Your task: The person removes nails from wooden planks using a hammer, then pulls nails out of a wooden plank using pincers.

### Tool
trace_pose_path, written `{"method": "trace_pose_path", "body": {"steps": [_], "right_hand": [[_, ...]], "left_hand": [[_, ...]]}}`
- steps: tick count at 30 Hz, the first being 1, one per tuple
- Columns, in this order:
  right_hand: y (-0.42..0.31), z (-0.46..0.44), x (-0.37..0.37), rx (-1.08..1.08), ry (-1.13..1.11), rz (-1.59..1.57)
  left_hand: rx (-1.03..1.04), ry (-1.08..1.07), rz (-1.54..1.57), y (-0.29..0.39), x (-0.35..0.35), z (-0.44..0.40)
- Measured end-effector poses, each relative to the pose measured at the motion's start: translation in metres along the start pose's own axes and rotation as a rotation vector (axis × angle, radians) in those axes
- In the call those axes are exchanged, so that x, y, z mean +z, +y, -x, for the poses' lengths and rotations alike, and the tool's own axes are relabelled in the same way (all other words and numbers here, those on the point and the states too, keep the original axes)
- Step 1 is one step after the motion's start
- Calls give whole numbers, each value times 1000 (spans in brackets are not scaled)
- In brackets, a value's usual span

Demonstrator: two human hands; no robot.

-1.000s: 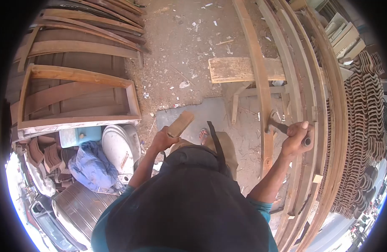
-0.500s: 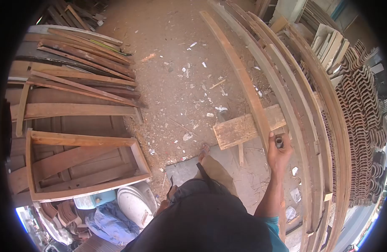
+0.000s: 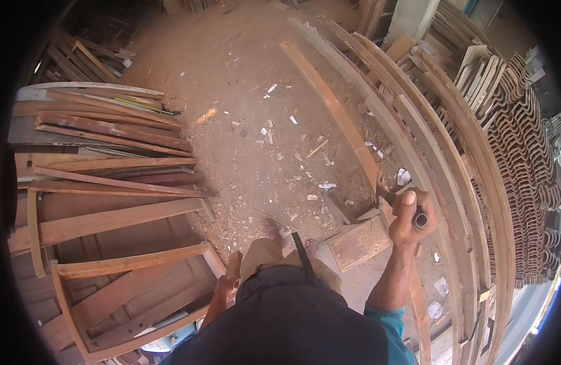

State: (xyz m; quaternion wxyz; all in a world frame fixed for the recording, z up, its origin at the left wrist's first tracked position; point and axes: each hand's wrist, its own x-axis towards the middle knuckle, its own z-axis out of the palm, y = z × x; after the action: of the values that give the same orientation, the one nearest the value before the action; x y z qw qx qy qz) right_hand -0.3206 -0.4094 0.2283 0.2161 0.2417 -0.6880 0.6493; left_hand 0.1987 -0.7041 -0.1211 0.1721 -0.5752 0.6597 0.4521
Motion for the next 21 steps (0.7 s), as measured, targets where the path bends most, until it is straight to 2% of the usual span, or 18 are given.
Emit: {"method": "trace_pose_path", "body": {"steps": [1,4,5,6,8,10,12,14,16,18,21], "right_hand": [[10,-7,13,-2,13,9],[64,-19,49,166,104,-40],[77,-20,58,197,152,1],[85,-23,70,224,206,40],[90,-36,87,216,249,124],[90,-49,114,208,292,134],[89,-53,129,323,308,272],[89,-60,145,312,321,347],[93,-64,151,304,374,429],[102,-70,156,307,423,485],[120,-93,163,333,399,578]], "left_hand": [[-115,10,95,44,-18,-2],[-90,-8,124,114,-55,-37],[-56,19,-68,104,-62,-84],[-42,11,-78,123,-79,-100],[124,98,-12,187,-105,-112],[177,90,-80,226,-130,-157],[217,-6,-11,259,-145,-209],[272,28,-149,328,-158,-234],[355,-77,-153,401,-165,-263],[445,36,-260,480,-164,-266],[594,-73,-159,581,-153,-269]]}}
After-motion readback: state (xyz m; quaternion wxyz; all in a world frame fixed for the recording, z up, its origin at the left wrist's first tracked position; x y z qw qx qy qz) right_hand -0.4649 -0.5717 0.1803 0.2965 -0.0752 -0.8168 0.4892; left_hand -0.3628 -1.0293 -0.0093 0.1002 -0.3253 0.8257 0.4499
